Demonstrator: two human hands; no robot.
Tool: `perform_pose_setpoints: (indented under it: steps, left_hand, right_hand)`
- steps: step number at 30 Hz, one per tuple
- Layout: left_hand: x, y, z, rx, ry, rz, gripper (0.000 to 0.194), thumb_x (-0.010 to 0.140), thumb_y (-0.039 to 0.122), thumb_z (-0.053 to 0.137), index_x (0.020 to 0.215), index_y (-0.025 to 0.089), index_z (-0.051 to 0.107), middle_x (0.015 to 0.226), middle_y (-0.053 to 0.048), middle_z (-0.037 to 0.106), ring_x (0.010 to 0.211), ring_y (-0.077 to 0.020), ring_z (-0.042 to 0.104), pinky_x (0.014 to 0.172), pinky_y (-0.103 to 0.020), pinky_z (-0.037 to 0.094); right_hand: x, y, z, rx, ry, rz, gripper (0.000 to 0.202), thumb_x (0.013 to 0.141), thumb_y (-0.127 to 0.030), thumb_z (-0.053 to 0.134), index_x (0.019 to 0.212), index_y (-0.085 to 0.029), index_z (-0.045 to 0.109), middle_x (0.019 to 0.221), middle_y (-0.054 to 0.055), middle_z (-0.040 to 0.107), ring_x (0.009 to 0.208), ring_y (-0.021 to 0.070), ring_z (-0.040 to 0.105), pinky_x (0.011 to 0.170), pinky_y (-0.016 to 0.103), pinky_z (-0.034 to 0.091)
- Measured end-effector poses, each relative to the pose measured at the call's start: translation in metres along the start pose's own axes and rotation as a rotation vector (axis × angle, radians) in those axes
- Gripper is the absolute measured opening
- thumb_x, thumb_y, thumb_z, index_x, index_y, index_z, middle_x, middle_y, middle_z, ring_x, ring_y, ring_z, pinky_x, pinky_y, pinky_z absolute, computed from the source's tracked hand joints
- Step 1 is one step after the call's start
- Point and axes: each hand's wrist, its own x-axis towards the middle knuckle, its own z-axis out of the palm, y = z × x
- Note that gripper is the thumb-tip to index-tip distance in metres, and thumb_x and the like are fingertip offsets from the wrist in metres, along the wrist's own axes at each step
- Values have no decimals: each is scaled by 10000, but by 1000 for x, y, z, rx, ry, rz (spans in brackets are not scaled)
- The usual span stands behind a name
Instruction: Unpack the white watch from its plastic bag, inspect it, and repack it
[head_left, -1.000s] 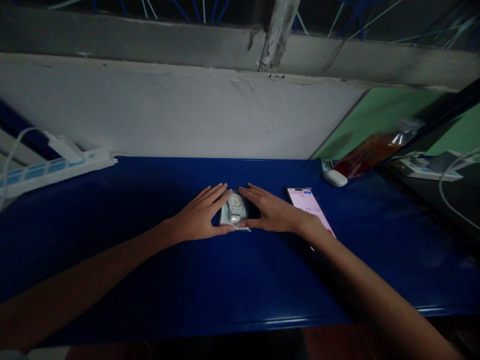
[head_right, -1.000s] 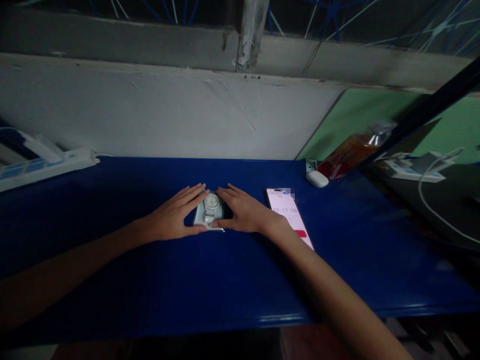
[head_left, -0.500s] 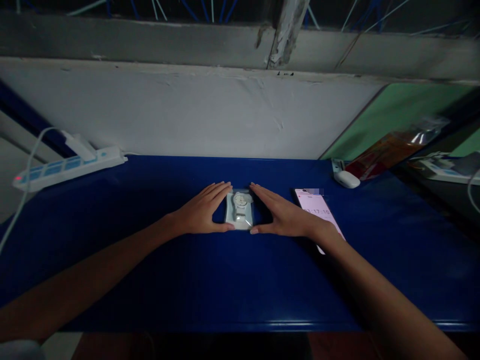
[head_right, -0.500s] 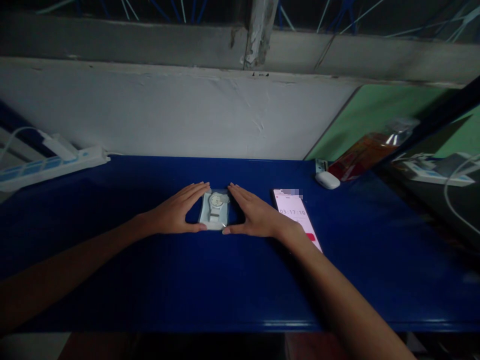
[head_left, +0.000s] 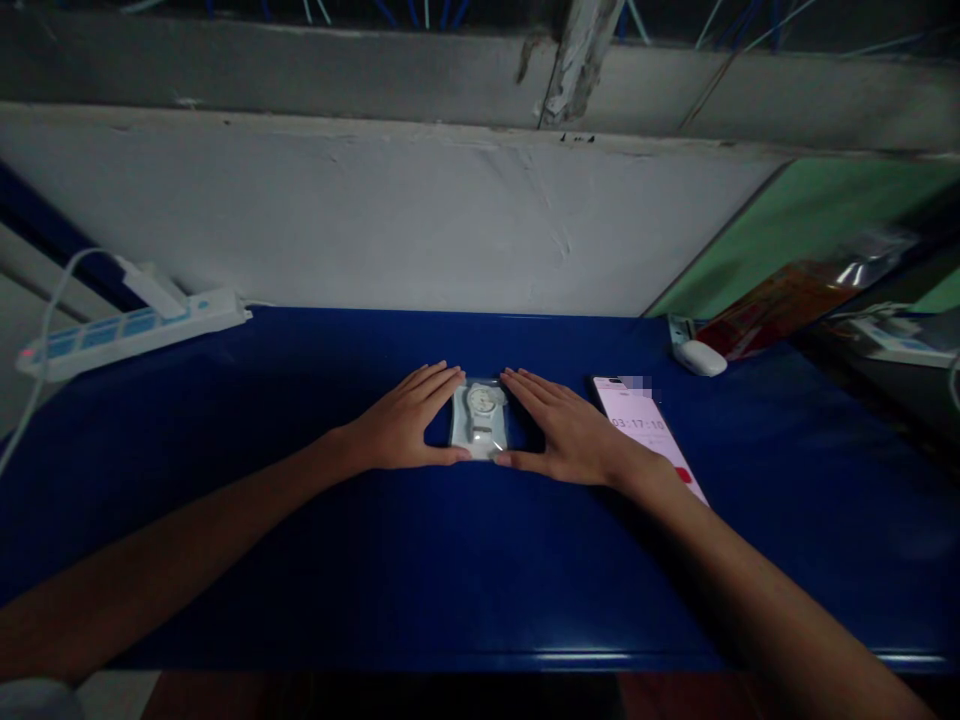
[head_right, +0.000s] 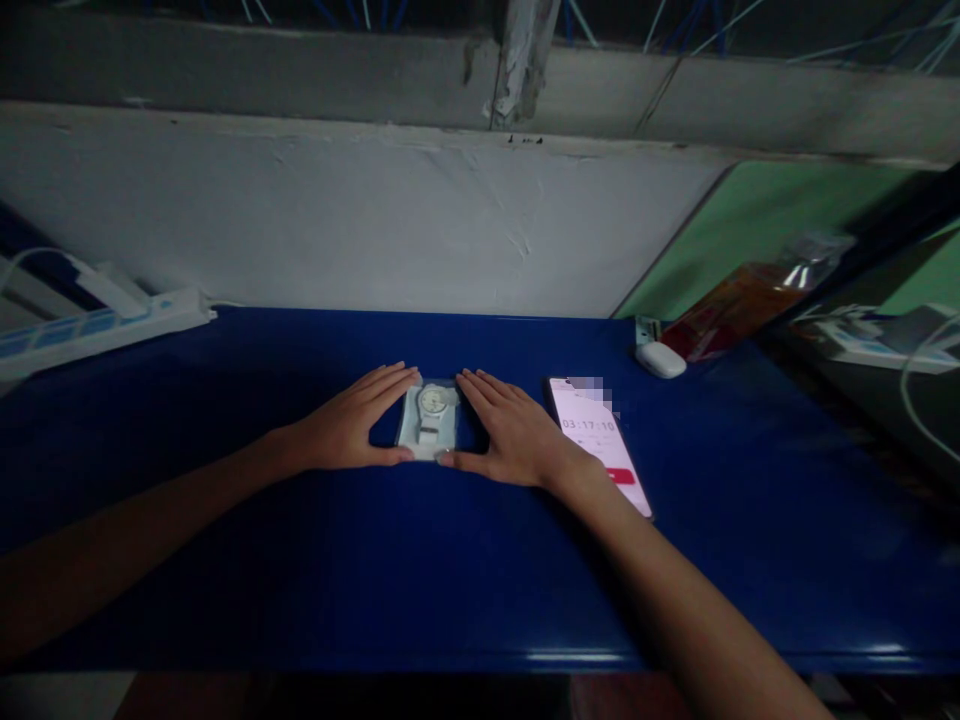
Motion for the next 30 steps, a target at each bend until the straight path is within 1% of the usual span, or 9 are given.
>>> perform_pose_setpoints:
  steps: [3, 7, 11, 14, 17, 20, 25, 28, 30]
  left_hand:
    - [0, 0, -1, 19, -7, 5, 1010, 826, 745, 550, 1516, 62, 275, 1554, -240, 327, 1475, -358, 249, 1190, -525, 240]
    - [0, -1, 0, 27, 15, 30, 1045, 794, 767, 567, 1518, 76, 268, 1546, -242, 340, 1468, -363, 266, 1186, -529, 249]
    - [0, 0, 0, 39, 30, 32, 1050, 778, 757, 588, 1503, 57, 290, 1532, -253, 357, 1458, -365, 289, 1186, -517, 260]
    - [0, 1, 0, 29, 29, 20, 1055, 772, 753, 597, 1506, 65, 283, 1538, -248, 351, 1460, -365, 285, 1188, -519, 257]
    - [1, 1, 0, 6, 24, 11, 1059, 769, 747, 602, 1521, 86, 257, 1555, -241, 322, 1465, -368, 273, 1187, -532, 250]
    - [1, 2, -2, -1, 10, 0, 1062, 772, 726, 615, 1524, 77, 239, 1567, -251, 288, 1470, -366, 261, 1188, -532, 248]
    - [2, 4, -3, 15, 15, -1, 1013, 781, 674, 633, 1495, 47, 281, 1563, -264, 285, 1469, -353, 267, 1193, -504, 254]
    - [2, 5, -3, 26, 22, 6, 972, 789, 650, 638, 1474, 42, 310, 1557, -270, 291, 1467, -349, 272, 1192, -500, 259]
    - [1, 5, -3, 29, 30, 7, 941, 794, 638, 638, 1461, 52, 329, 1550, -269, 307, 1462, -351, 282, 1188, -507, 263]
  right_hand:
    - [0, 1, 0, -1, -10, -6, 1078, 802, -775, 522, 1533, -18, 291, 1553, 262, 329, 1440, 385, 322, 1154, 538, 327]
    - [0, 3, -2, 26, -27, 3, 1124, 790, -789, 521, 1547, -9, 236, 1558, 274, 306, 1440, 395, 319, 1145, 561, 330]
    - [0, 5, -3, 39, -45, -3, 1075, 803, -770, 531, 1556, -57, 249, 1572, 242, 301, 1449, 380, 307, 1156, 558, 312]
    - [0, 7, -1, 50, -25, -16, 1054, 803, -756, 550, 1564, -93, 249, 1573, 226, 308, 1448, 382, 307, 1153, 572, 309]
    - [-1, 8, 1, 59, -14, -18, 1062, 796, -749, 568, 1569, -102, 235, 1573, 222, 308, 1446, 393, 305, 1147, 583, 314]
    - [0, 6, 1, 44, -9, -19, 1057, 802, -744, 566, 1565, -87, 243, 1575, 222, 305, 1448, 390, 303, 1156, 563, 308]
    - [0, 4, 1, 40, -2, -12, 1056, 806, -752, 548, 1558, -70, 258, 1563, 235, 324, 1438, 402, 317, 1147, 575, 321]
    - [-1, 6, 0, 56, -16, -9, 1055, 811, -752, 544, 1566, -84, 235, 1573, 229, 307, 1446, 398, 302, 1152, 577, 311]
    - [-2, 7, 0, 62, -32, -7, 1047, 829, -741, 532, 1569, -72, 214, 1580, 232, 287, 1453, 389, 291, 1162, 564, 301]
